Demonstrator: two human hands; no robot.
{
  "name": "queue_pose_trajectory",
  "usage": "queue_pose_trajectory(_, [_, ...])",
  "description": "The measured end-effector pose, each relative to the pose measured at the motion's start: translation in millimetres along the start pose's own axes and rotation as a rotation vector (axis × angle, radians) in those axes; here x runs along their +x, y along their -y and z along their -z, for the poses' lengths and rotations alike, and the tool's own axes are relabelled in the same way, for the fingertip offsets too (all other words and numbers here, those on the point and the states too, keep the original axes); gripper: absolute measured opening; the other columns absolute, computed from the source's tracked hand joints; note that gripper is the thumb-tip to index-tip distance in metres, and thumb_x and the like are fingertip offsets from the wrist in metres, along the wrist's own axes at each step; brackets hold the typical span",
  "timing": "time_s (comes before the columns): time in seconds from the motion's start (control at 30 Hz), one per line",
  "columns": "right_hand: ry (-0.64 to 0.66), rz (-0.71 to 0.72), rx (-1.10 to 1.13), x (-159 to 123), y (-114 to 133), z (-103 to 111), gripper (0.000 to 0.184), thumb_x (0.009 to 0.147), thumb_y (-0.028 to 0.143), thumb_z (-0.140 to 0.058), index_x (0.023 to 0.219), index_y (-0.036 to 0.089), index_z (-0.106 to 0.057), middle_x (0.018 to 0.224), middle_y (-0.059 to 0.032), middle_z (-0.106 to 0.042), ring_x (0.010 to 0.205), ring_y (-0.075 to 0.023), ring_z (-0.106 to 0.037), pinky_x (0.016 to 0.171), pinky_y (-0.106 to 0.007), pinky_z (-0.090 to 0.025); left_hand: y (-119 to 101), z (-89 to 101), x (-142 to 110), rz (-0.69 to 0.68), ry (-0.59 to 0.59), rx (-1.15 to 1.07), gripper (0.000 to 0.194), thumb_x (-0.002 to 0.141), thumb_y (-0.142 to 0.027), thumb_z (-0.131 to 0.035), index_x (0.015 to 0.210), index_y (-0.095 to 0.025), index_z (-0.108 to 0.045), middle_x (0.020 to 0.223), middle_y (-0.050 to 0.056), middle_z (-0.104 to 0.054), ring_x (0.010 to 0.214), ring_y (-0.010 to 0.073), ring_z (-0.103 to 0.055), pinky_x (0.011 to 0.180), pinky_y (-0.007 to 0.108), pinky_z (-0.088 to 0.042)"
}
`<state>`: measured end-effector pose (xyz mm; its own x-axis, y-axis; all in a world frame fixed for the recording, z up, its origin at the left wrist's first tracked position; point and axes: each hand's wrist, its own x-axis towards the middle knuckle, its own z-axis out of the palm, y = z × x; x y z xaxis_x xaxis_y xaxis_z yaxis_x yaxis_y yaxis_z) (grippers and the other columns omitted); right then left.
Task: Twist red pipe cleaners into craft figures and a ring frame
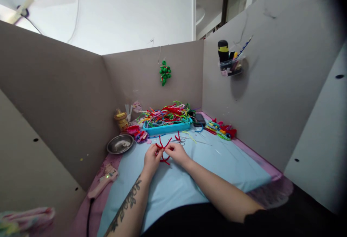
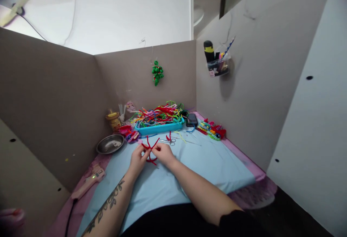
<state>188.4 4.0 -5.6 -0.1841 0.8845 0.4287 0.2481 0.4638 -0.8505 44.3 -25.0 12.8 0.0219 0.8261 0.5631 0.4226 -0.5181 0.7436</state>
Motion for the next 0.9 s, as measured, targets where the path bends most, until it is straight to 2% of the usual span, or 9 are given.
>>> queue_pose_trajectory(0.13, [0.027, -0.101, 0.218, 3.0, 0.8, 3.0, 0.027, 0.071, 0.038, -0.059, 0.056, 0.016, -0.060, 0.052, 0.0002, -0.055, 0.051, -0.0112, -0.046, 0.051, -0.023, -0.033, 3.8, 0.2, 0.6, 0.039, -0.016, -0.002, 0.020, 0.073, -0.035, -0.060, 0.062, -0.018, -0.061, 0.066, 0.002, -0.056, 0.066, 0.0158, -0.049, 0.065, 0.026, -0.037])
queue_pose_trajectory(0.2, [0.065, -0.236, 0.441, 4.7, 1.3, 5.2, 0.044, 0.077, 0.052, -0.047, 0.061, 0.014, -0.063, 0.053, -0.0029, -0.058, 0.048, -0.0111, -0.046, 0.048, -0.023, -0.033, 7.8, -0.1, 1.5, 0.150, -0.035, -0.079, 0.024, 0.073, -0.039, -0.060, 0.063, -0.016, -0.061, 0.062, 0.001, -0.055, 0.061, 0.0141, -0.047, 0.060, 0.025, -0.036])
queue_pose_trajectory(0.27, [0.097, -0.380, 0.649, 5.4, 1.3, 6.3, 0.055, 0.080, 0.059, -0.037, 0.068, 0.013, -0.065, 0.056, -0.0056, -0.060, 0.046, -0.0110, -0.047, 0.046, -0.023, -0.034, 11.2, -0.8, 2.3, 0.273, -0.050, -0.196, 0.028, 0.072, -0.042, -0.060, 0.064, -0.015, -0.060, 0.056, -0.002, -0.053, 0.055, 0.0120, -0.045, 0.055, 0.023, -0.034])
queue_pose_trajectory(0.33, [0.113, -0.422, 0.729, 4.9, 1.2, 5.5, 0.046, 0.077, 0.056, -0.047, 0.070, 0.014, -0.064, 0.058, -0.0045, -0.061, 0.045, -0.0102, -0.046, 0.045, -0.022, -0.033, 12.7, -2.1, 2.5, 0.353, -0.071, -0.309, 0.031, 0.069, -0.044, -0.062, 0.063, -0.015, -0.058, 0.053, -0.004, -0.050, 0.051, 0.0101, -0.042, 0.052, 0.022, -0.032])
queue_pose_trajectory(0.43, [0.119, -0.276, 0.658, 2.7, 1.5, 0.7, 0.026, 0.063, 0.039, -0.068, 0.072, 0.016, -0.061, 0.061, 0.0006, -0.061, 0.049, -0.0094, -0.047, 0.047, -0.021, -0.034, 10.9, -4.4, 2.1, 0.404, -0.074, -0.415, 0.031, 0.066, -0.044, -0.066, 0.063, -0.014, -0.057, 0.053, -0.005, -0.051, 0.050, 0.0086, -0.041, 0.051, 0.022, -0.031])
queue_pose_trajectory(0.53, [0.117, -0.130, 0.600, 2.4, 0.7, -4.8, 0.021, 0.061, 0.031, -0.070, 0.071, 0.016, -0.059, 0.065, 0.0016, -0.061, 0.058, -0.0108, -0.051, 0.059, -0.024, -0.039, 7.2, -6.1, 1.1, 0.429, -0.040, -0.451, 0.031, 0.066, -0.044, -0.067, 0.065, -0.014, -0.058, 0.054, -0.004, -0.052, 0.049, 0.0077, -0.040, 0.049, 0.021, -0.030])
queue_pose_trajectory(0.8, [0.028, -0.018, 0.326, 4.4, -1.0, -3.7, 0.013, 0.069, 0.028, -0.062, 0.071, 0.016, -0.058, 0.064, 0.0018, -0.056, 0.062, -0.0125, -0.051, 0.064, -0.026, -0.041, 8.4, -5.7, -0.7, 0.478, 0.020, -0.503, 0.032, 0.064, -0.043, -0.069, 0.063, -0.014, -0.056, 0.047, -0.006, -0.044, 0.044, 0.0055, -0.033, 0.045, 0.021, -0.026])
queue_pose_trajectory(0.9, [0.098, -0.024, 0.448, 1.4, 3.2, -2.7, 0.021, 0.068, 0.030, -0.065, 0.084, 0.018, -0.059, 0.075, 0.0000, -0.060, 0.073, -0.0147, -0.056, 0.072, -0.028, -0.044, 6.8, -5.1, -0.9, 0.507, 0.035, -0.567, 0.032, 0.063, -0.043, -0.070, 0.063, -0.014, -0.056, 0.050, -0.005, -0.048, 0.046, 0.0063, -0.037, 0.047, 0.021, -0.028])
